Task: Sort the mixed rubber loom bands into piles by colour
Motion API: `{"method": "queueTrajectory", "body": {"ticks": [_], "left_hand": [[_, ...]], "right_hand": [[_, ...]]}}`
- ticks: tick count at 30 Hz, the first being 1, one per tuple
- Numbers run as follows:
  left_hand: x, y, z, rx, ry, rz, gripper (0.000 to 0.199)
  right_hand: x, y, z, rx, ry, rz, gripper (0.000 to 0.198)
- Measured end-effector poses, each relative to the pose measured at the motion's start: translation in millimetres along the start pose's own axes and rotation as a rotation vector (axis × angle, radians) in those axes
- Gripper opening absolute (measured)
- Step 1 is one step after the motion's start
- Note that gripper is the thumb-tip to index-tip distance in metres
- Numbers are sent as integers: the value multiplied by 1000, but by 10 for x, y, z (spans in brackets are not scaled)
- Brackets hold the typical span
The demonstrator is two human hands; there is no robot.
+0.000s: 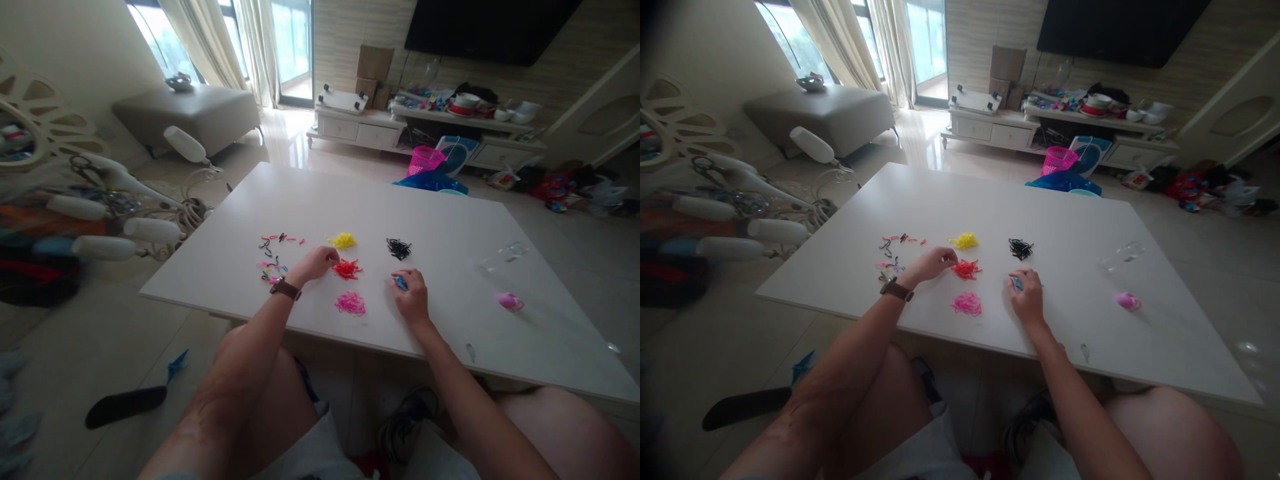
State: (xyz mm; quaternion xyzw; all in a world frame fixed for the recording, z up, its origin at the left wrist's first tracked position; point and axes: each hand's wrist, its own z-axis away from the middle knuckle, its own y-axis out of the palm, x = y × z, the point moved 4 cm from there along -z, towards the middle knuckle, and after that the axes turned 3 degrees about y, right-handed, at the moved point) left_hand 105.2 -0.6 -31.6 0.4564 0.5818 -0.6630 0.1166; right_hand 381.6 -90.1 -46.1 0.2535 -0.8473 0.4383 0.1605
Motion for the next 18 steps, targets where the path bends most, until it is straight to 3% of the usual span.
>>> {"method": "queueTrajectory", "body": {"ticks": [2, 4, 9, 10, 14, 18], "left_hand": [[-85, 83, -36, 32, 33, 37, 18], [-76, 44, -63, -32, 26, 34, 19], [333, -358, 1, -485, -228, -268, 16], [430, -410, 25, -522, -266, -338, 21], [746, -458, 65, -479, -375, -394, 15], [805, -460, 40, -497, -382, -354, 22]], "right_hand": [[-3, 19, 24, 11, -14, 9, 10], [6, 33, 30, 26, -42, 31, 11], [38, 36, 48, 49, -95, 92, 13], [41, 34, 51, 48, -97, 97, 13], [39, 29, 49, 43, -96, 99, 13], [32, 22, 43, 35, -93, 96, 13]]}}
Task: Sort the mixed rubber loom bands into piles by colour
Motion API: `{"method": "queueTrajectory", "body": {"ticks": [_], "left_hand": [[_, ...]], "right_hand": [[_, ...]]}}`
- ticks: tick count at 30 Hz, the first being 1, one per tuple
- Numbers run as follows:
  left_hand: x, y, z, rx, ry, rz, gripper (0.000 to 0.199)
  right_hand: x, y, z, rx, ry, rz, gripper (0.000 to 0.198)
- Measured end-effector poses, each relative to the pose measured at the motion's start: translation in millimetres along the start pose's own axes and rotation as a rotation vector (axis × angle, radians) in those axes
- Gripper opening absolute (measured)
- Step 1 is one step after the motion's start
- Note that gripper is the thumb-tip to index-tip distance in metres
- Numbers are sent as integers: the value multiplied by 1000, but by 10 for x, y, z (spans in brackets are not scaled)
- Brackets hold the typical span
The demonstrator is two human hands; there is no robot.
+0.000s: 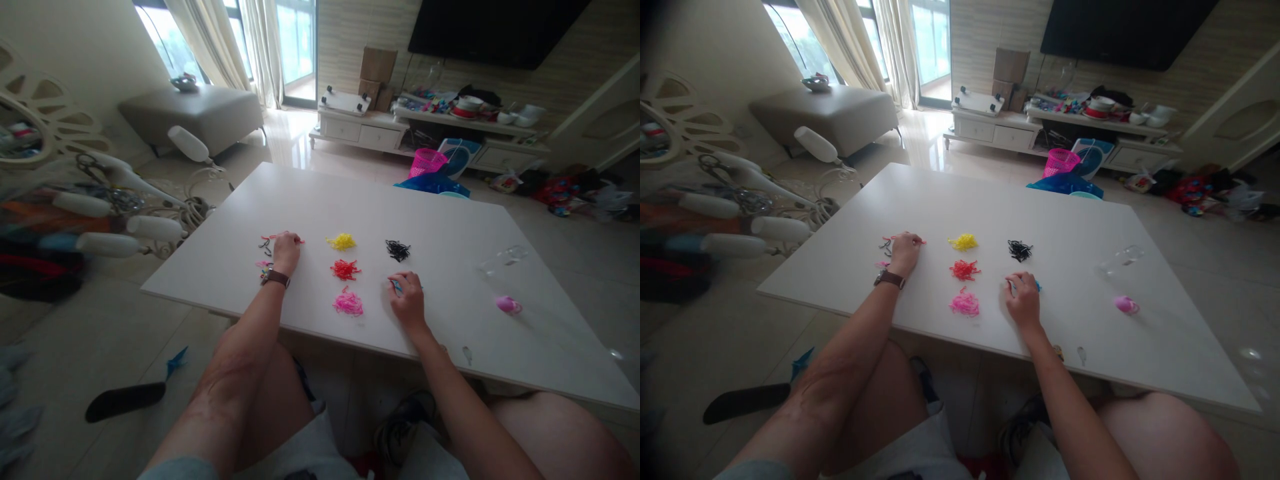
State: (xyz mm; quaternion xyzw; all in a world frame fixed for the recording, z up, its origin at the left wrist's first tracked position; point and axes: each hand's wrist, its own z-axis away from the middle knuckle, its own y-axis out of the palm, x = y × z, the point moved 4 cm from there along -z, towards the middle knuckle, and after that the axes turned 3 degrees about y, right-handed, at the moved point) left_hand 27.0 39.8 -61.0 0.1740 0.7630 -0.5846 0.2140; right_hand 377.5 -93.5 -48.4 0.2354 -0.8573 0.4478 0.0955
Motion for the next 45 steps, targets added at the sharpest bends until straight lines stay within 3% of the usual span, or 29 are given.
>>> {"method": "queueTrajectory", "body": {"ticks": [5, 11, 14, 17, 20, 24, 26, 29, 34, 40, 45], "left_hand": [[-237, -6, 37, 6, 14, 168, 21], [-894, 128, 377, 293, 341, 461, 11], [-1026, 117, 436, 318, 391, 470, 16], [-926, -66, 293, 194, 307, 560, 16], [-615, -385, 79, -44, 102, 743, 14], [-73, -827, -48, -489, -156, 847, 13], [172, -983, -26, -700, -274, 858, 12], [423, -1115, 33, -890, -392, 858, 13], [561, -1191, 73, -938, -407, 871, 12], [510, -1183, 55, -911, -428, 880, 12], [423, -1154, 28, -896, -415, 928, 10]], "right_hand": [[14, -7, -3, -10, 2, -3, 13], [-11, 2, 11, -10, -7, -4, 13], [50, -7, -58, -25, -21, -23, 13], [318, 42, -275, 13, -42, -104, 15], [794, 300, -605, 212, -68, -274, 16], [1506, 984, -988, 562, -188, -413, 18], [1768, 1379, -1127, 684, -171, -414, 15], [2070, 1877, -1285, 786, -138, -340, 23], [2471, 2282, -1425, 879, -254, -254, 44], [2628, 2416, -1468, 930, -286, -122, 17], [2711, 2399, -1443, 945, -323, -61, 17]]}}
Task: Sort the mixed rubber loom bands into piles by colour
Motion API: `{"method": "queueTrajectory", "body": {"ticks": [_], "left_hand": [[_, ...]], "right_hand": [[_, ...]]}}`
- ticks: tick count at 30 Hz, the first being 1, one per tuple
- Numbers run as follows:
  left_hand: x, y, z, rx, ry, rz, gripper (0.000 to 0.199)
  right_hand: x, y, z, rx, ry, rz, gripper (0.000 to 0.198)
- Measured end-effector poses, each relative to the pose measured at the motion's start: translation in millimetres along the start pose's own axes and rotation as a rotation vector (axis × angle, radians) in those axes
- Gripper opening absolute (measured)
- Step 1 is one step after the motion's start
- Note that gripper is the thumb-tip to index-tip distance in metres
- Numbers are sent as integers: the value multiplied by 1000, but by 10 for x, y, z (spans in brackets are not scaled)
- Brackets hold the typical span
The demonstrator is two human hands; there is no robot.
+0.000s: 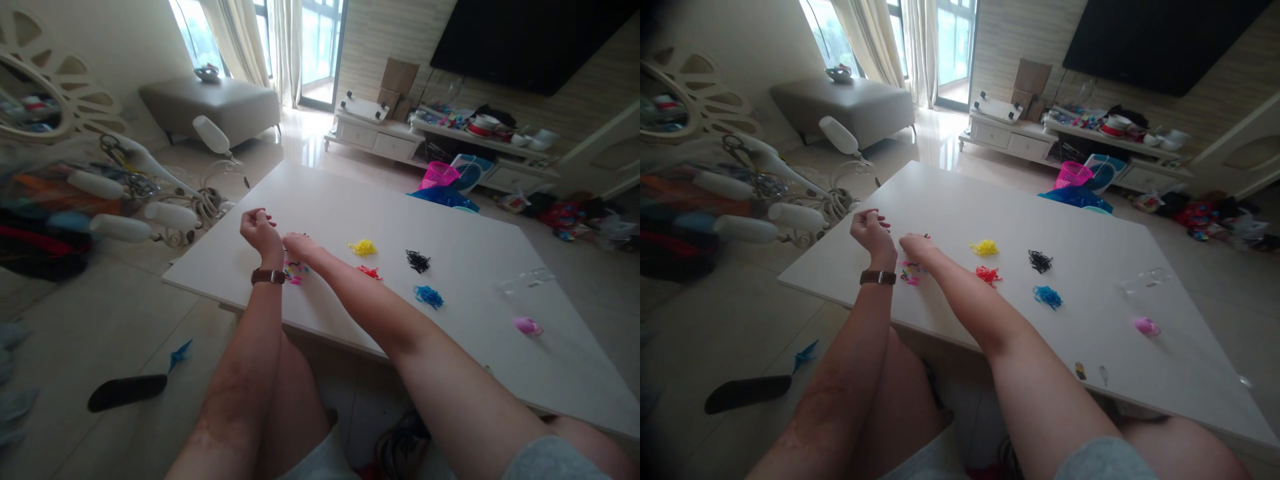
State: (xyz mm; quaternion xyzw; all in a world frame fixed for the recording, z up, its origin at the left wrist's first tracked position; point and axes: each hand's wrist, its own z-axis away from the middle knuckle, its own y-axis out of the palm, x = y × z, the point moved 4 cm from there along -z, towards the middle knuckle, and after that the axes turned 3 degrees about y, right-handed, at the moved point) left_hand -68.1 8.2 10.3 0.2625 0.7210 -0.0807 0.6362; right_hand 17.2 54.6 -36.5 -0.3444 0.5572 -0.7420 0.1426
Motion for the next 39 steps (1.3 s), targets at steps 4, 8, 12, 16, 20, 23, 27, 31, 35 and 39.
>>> {"method": "queueTrajectory", "body": {"ticks": [4, 8, 12, 16, 20, 23, 27, 31, 35, 39], "left_hand": [[6, -8, -10, -10, -31, 1, 10], [98, -67, -84, 35, -143, 30, 8], [271, -155, -185, 150, -231, -38, 7], [436, -160, -203, 449, -143, -367, 12], [584, -37, -58, 695, 64, -679, 29], [703, 83, 58, 740, 165, -783, 32], [815, 188, 118, 761, 192, -844, 27], [818, 201, 118, 743, 148, -858, 17], [793, 177, 128, 692, 134, -903, 13], [786, 158, 121, 662, 153, -912, 28]], "right_hand": [[-67, -135, 165, -40, -1, 13, 26], [-567, -511, 560, -153, 61, 22, 26], [-1493, -996, 1218, -264, 253, 79, 21], [-2378, -1269, 2005, -332, 490, 157, 16], [-2840, -1240, 2528, -349, 608, 199, 15], [-2962, -1176, 2687, -361, 631, 206, 9], [-2978, -1195, 2755, -400, 640, 226, 9], [-2785, -1255, 2777, -490, 568, 246, 12], [-2417, -1217, 2805, -566, 444, 200, 14], [-2093, -1109, 2889, -593, 361, 142, 15]]}}
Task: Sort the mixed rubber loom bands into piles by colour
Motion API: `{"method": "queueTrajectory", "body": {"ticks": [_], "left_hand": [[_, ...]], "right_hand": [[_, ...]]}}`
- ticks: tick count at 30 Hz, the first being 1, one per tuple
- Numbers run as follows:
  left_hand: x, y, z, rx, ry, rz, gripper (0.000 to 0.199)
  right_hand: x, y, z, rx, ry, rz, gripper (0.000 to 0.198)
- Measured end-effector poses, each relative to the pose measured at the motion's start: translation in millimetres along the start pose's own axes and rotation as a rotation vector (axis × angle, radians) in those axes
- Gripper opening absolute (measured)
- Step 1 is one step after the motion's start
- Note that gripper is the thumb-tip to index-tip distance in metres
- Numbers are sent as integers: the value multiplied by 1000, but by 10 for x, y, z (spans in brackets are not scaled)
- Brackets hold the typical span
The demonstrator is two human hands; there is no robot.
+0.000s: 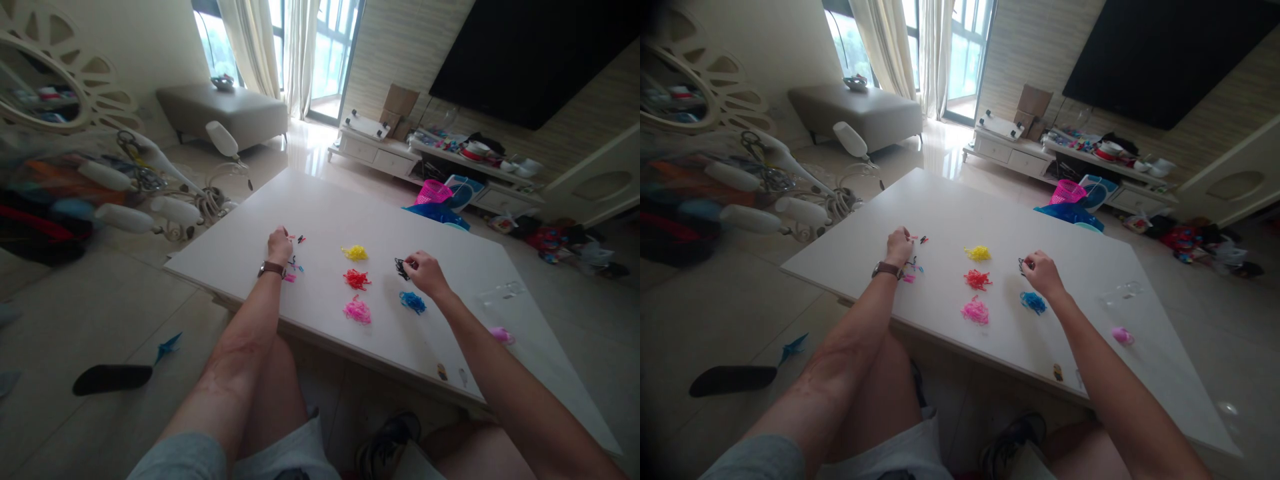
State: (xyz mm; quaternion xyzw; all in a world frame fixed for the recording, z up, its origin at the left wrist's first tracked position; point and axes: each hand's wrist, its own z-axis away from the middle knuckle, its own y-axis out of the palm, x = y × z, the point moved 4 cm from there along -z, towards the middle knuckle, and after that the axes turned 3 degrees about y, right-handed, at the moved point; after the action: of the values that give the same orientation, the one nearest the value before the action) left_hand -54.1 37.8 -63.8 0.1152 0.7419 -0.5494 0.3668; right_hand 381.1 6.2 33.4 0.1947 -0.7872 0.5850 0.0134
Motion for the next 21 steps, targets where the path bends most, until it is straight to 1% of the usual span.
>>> {"method": "queueTrajectory", "body": {"ticks": [2, 3, 7, 12, 17, 21], "left_hand": [[5, 7, -8, 12, 7, 0, 35], [7, 16, -13, 26, 6, -9, 34], [1, 52, -26, 48, 6, -71, 20], [-28, 61, -27, 22, 0, -57, 17], [-82, 54, -22, -8, 21, 2, 22], [-90, 53, -19, -61, 32, -8, 29]], "right_hand": [[78, -7, 120, 1, -11, -37, 16], [107, -6, 183, 6, -15, -56, 16], [200, 4, 480, 23, -15, -130, 16], [288, 58, 925, 55, 8, -219, 15], [240, 159, 1319, 64, 70, -281, 14], [172, 224, 1514, 79, 105, -294, 15]]}}
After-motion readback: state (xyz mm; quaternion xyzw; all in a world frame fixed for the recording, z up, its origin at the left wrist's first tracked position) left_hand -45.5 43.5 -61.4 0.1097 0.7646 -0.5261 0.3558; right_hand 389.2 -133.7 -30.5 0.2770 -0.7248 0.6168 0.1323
